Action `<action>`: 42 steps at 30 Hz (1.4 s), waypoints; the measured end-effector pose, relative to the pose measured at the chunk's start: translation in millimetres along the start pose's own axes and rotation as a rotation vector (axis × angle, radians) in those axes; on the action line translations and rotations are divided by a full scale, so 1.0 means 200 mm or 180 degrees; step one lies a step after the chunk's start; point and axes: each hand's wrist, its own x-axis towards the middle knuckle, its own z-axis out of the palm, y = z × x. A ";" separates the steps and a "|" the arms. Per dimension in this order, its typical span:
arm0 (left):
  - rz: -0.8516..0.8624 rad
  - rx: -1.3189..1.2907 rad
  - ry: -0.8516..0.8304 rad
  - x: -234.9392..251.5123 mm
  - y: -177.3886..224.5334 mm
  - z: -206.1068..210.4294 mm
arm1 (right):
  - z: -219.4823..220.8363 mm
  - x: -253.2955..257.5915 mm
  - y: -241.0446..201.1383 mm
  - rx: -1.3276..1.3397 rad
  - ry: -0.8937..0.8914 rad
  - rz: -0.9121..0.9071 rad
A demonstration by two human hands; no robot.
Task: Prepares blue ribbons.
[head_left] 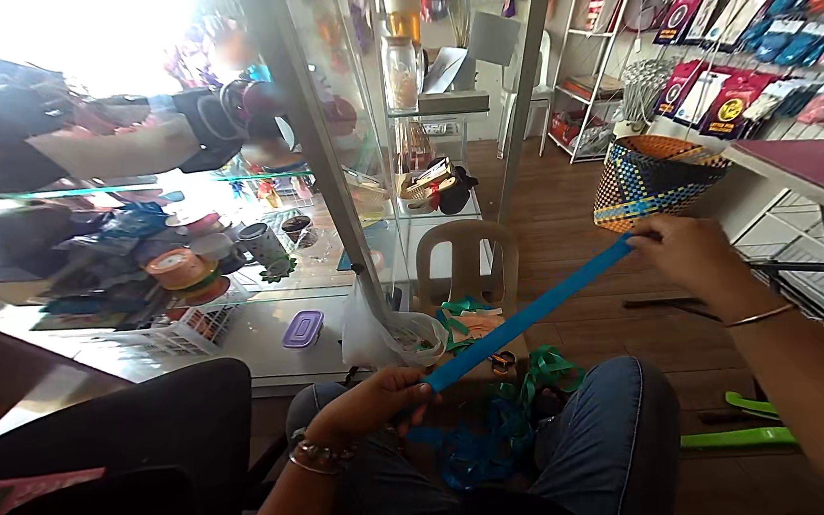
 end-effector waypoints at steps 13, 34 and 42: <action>0.0098 0.0130 -0.0485 -0.23 0.12 -0.23 | 0.07 -0.20 0.68 -0.0727 -0.0585 0.2203; 0.0868 0.0567 0.0870 -0.34 0.81 -0.21 | 0.50 -0.36 0.67 -0.0829 -0.1068 0.2358; 0.0361 0.1608 0.0513 -0.12 0.99 -0.05 | 0.66 -0.26 0.36 -0.0620 -0.1837 0.1472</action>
